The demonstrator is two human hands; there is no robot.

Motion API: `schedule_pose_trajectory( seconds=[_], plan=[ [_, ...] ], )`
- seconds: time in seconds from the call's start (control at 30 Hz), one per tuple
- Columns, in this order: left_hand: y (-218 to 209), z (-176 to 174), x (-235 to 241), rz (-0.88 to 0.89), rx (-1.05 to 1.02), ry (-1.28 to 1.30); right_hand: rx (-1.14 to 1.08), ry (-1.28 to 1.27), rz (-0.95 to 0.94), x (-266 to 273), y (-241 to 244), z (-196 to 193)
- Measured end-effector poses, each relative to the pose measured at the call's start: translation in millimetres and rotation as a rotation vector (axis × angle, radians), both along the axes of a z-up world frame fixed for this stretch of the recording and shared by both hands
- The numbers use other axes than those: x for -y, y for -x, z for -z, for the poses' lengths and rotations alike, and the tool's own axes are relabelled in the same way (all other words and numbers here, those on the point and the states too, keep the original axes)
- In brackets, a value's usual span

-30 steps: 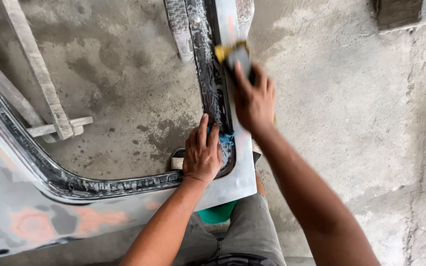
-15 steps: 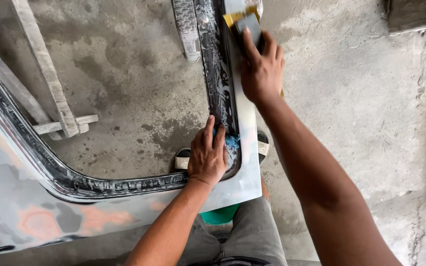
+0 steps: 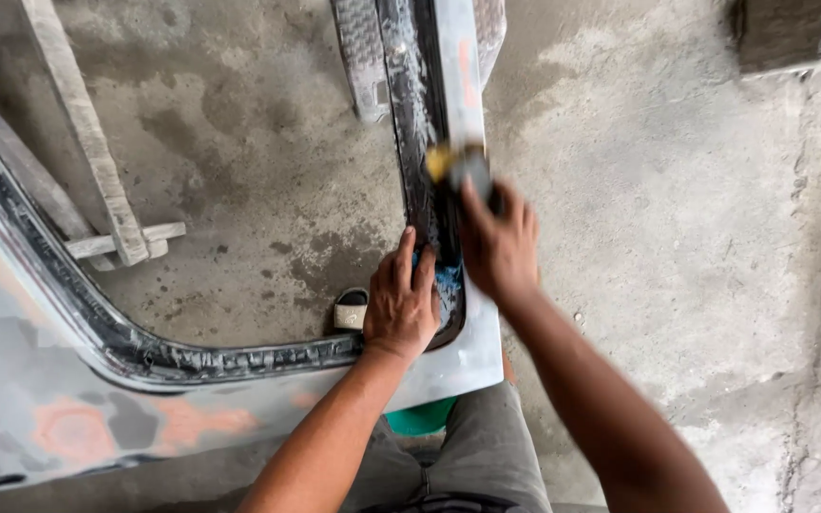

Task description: The person sands the edge of a silver car door using a sanding block and a blue cloth. They repeatedly dip the cloth into a green bucket of water to wipe the surface while sanding.

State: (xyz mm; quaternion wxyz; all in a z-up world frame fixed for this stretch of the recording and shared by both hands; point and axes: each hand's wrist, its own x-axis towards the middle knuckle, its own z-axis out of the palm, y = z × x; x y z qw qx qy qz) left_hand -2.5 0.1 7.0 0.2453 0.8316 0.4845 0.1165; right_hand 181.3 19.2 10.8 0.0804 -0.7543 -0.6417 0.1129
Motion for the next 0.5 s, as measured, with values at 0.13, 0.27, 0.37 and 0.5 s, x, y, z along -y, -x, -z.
schedule_pose_trajectory(
  seconds=[0.13,0.27,0.37,0.5],
  plan=[
    [-2.0,-5.5,-1.0,-0.009,0.001,-0.022,0.013,-0.008,0.034,-68.7,-8.0,-6.4],
    [7.7,-1.1,-4.6,-0.097,0.136,-0.058,-0.056,-0.035,0.059,-13.7,1.9,-13.7],
    [10.1,-4.7,-16.3,-0.207,0.299,-0.081,-0.131,-0.034,0.029,67.8,8.1,-27.0],
    [-15.0,-15.5,-85.4,-0.171,0.430,-0.202,-0.267,0.069,0.075,134.6,-1.0,-46.8]
  ],
)
